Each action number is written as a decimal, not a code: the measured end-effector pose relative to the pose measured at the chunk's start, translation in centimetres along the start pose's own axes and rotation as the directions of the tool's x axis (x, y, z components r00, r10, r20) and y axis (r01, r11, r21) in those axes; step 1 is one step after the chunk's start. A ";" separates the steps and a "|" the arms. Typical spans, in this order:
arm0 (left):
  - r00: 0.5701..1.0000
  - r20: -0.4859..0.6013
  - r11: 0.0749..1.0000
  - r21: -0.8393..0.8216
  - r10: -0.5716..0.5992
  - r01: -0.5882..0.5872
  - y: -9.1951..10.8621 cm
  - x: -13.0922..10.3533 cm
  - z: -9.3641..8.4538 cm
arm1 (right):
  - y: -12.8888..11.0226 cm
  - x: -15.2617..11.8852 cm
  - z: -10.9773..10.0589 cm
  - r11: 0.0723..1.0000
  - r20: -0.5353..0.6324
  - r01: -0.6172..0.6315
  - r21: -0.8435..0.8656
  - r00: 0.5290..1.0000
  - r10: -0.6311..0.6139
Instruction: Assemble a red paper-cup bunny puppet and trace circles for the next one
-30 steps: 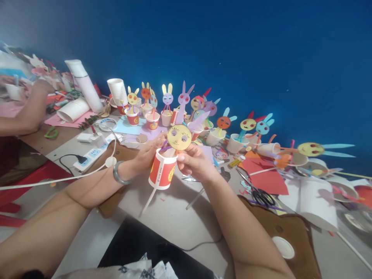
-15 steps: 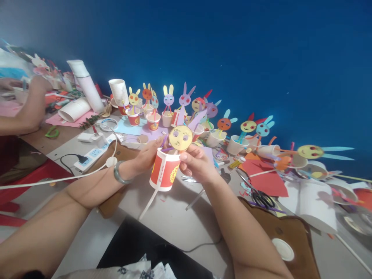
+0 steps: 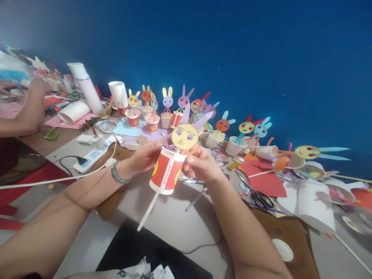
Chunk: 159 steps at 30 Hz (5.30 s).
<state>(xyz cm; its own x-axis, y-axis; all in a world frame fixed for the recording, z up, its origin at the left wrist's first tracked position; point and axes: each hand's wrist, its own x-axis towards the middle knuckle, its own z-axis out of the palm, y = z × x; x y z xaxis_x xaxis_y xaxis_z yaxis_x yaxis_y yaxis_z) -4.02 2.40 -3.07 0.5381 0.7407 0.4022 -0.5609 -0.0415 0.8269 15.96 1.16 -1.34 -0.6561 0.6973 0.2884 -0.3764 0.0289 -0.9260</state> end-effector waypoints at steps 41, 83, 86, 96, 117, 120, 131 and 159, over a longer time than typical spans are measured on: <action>0.986 -0.129 0.994 0.008 -0.105 0.107 0.1 0.6 -1.6 | 0.7 0.0 -1.9 0.971 -0.295 -0.030 -0.236 0.954 -0.042; 0.918 -0.390 0.995 0.095 0.074 -0.040 0.0 0.7 -1.2 | 0.6 0.9 -1.7 0.908 -0.642 -0.161 -0.386 0.754 -0.140; 0.913 -0.406 0.998 0.057 0.047 -0.026 0.0 0.7 -1.2 | 0.4 0.9 -1.8 0.900 -0.636 -0.152 -0.408 0.755 -0.160; 0.919 -0.379 0.985 0.162 0.113 -0.054 -0.6 0.6 -2.2 | -0.3 1.1 -2.1 0.867 -0.718 -0.006 -0.499 0.563 -0.409; 0.946 -0.312 0.960 0.280 0.088 0.003 1.6 0.2 0.7 | 1.1 0.6 -1.0 0.912 -0.646 -0.236 -0.335 0.763 -0.040; 0.954 -0.290 0.963 0.271 0.079 0.002 1.2 0.3 0.4 | 1.0 0.7 -0.7 0.917 -0.651 -0.221 -0.331 0.757 -0.052; 0.970 -0.237 0.988 0.155 0.056 -0.019 0.0 0.7 -0.6 | 0.2 0.9 -0.7 0.882 -0.670 -0.184 -0.434 0.721 -0.179; 0.932 -0.352 0.975 0.224 0.083 -0.002 0.4 0.6 0.0 | 0.6 0.5 -0.9 0.853 -0.612 -0.282 -0.439 0.789 -0.054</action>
<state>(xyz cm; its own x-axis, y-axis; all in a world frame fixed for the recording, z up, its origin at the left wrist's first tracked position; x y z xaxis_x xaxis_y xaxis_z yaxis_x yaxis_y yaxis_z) -3.93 2.78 -2.51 0.2339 0.9232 0.3050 -0.4064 -0.1921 0.8933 15.97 2.20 -1.96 -0.0966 0.9870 0.1285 0.1510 0.1422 -0.9783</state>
